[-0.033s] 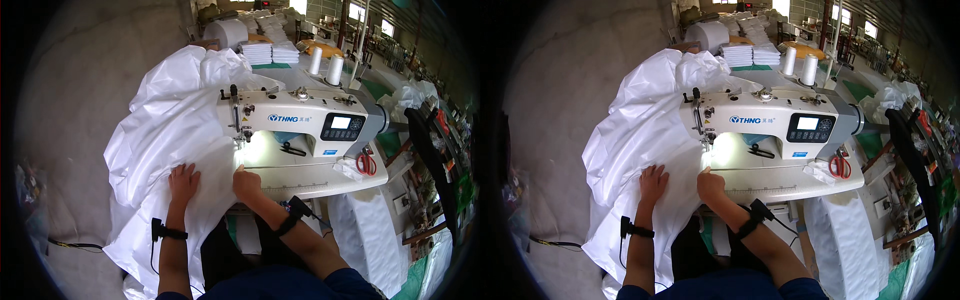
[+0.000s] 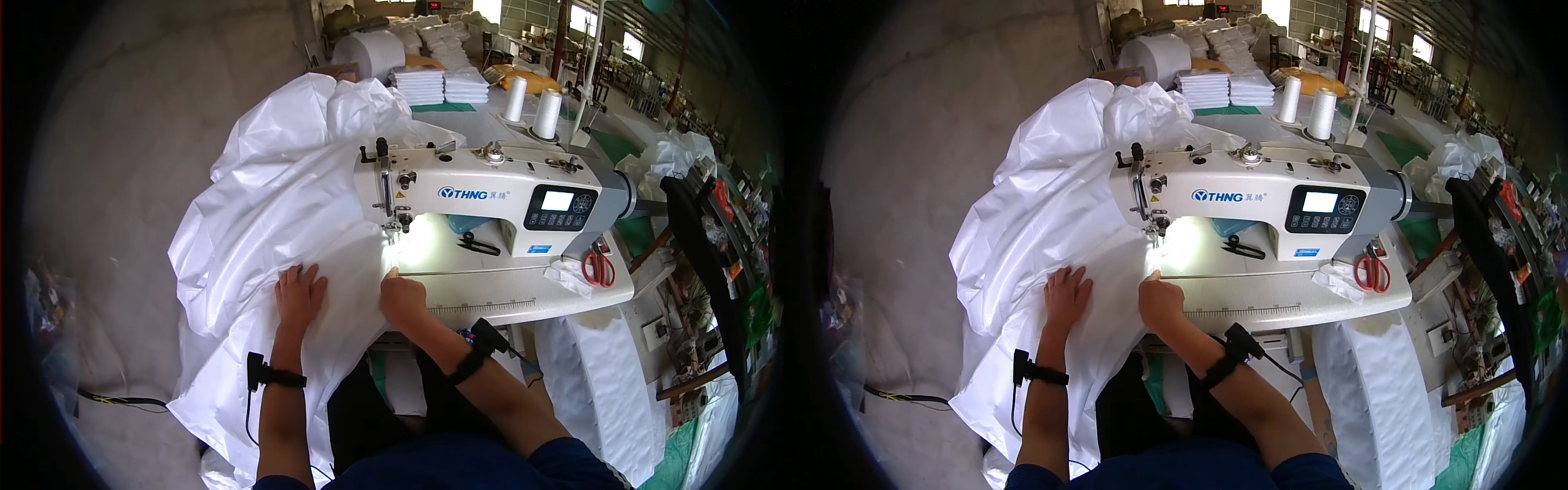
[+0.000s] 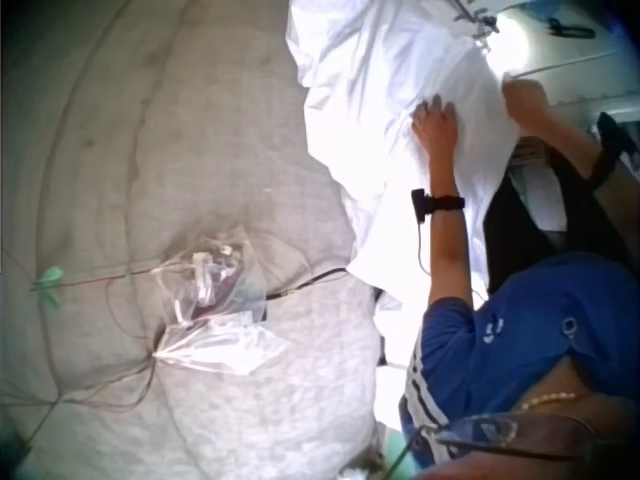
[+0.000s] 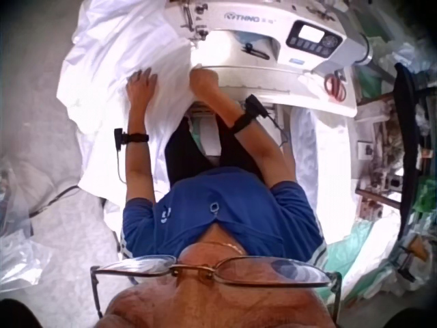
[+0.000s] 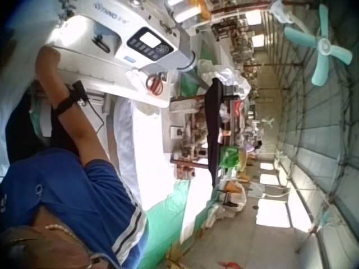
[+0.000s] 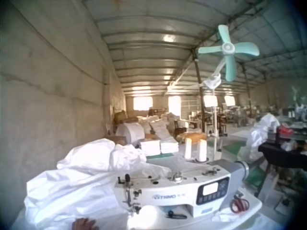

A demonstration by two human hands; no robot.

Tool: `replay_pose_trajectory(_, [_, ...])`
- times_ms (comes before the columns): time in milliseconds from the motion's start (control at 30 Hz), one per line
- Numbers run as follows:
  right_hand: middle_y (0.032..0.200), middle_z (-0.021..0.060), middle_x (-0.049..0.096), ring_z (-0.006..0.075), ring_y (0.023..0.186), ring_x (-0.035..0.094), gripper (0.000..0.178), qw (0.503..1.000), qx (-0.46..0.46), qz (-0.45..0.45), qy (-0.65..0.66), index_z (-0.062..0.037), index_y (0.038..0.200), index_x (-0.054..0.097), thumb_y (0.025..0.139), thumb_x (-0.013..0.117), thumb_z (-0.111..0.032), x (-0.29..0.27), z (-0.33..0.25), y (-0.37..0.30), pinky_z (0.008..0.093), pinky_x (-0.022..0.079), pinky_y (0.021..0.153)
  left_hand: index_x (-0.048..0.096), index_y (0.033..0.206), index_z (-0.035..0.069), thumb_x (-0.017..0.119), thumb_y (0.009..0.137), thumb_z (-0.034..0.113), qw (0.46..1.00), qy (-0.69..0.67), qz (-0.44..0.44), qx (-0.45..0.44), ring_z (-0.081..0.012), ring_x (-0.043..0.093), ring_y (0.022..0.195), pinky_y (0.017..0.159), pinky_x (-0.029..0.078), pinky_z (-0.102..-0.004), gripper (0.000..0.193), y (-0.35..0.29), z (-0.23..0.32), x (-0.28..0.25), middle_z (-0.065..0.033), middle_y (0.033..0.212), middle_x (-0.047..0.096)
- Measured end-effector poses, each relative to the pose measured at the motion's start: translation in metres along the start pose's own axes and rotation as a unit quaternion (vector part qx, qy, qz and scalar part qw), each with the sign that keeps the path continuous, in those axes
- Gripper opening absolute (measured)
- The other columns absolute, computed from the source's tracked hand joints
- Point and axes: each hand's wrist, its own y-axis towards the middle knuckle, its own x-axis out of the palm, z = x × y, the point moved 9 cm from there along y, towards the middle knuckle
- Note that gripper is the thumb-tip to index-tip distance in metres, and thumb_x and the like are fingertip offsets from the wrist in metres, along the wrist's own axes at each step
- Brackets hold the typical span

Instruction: The recorder uses an industrial sewing machine to stitch together large white plastic/vinyl sheets.

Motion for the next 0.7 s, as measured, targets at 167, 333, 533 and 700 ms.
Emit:
replay_pose_trajectory(167, [0.073, 0.0079, 0.067, 0.0201, 0.065, 0.067, 0.047, 1.0, -0.004, 0.011, -0.007, 0.0121, 0.123, 0.045, 0.081, 0.053, -0.008, 0.003, -0.001, 0.023, 0.03, 0.051, 0.055, 0.061, 0.116, 0.013, 0.055, 0.085, 0.036, 1.0, -0.013, -0.006, -0.002, -0.0324, 0.044, 0.115, 0.096, 0.033, -0.0461, 0.039, 0.035, -0.009, 0.012, -0.0165, 0.12, 0.051])
replay_pose_trajectory(333, [0.073, 0.0084, 0.067, 0.0213, 0.067, 0.067, 0.046, 0.999, 0.019, 0.027, -0.001, 0.0089, 0.121, 0.048, 0.08, 0.052, -0.01, 0.001, 0.006, 0.042, 0.0316, 0.052, 0.056, 0.062, 0.116, 0.017, 0.055, 0.084, 0.038, 1.0, -0.006, -0.007, -0.017, -0.0326, 0.044, 0.114, 0.096, 0.034, -0.0467, 0.039, 0.064, -0.015, 0.028, -0.0149, 0.12, 0.051])
replay_pose_trajectory(533, [0.079, 0.0079, 0.068, 0.0205, 0.07, 0.067, 0.045, 1.0, 0.013, 0.004, 0.001, 0.0054, 0.123, 0.048, 0.082, 0.05, -0.012, 0.009, 0.014, 0.049, 0.0313, 0.052, 0.058, 0.062, 0.115, 0.019, 0.055, 0.083, 0.041, 1.0, 0.01, 0.0, -0.016, -0.0326, 0.044, 0.114, 0.096, 0.034, -0.0468, 0.04, 0.077, -0.022, 0.039, -0.0144, 0.12, 0.051])
replay_pose_trajectory(700, [0.08, 0.0095, 0.067, 0.0235, 0.071, 0.067, 0.036, 0.999, 0.018, 0.037, 0.011, 0.0013, 0.116, 0.053, 0.082, 0.049, -0.009, 0.006, 0.016, 0.033, 0.0333, 0.052, 0.058, 0.061, 0.118, 0.019, 0.054, 0.084, 0.042, 1.0, 0.011, -0.015, -0.024, -0.0316, 0.042, 0.115, 0.097, 0.033, -0.0464, 0.042, 0.077, -0.028, 0.044, -0.0131, 0.122, 0.05])
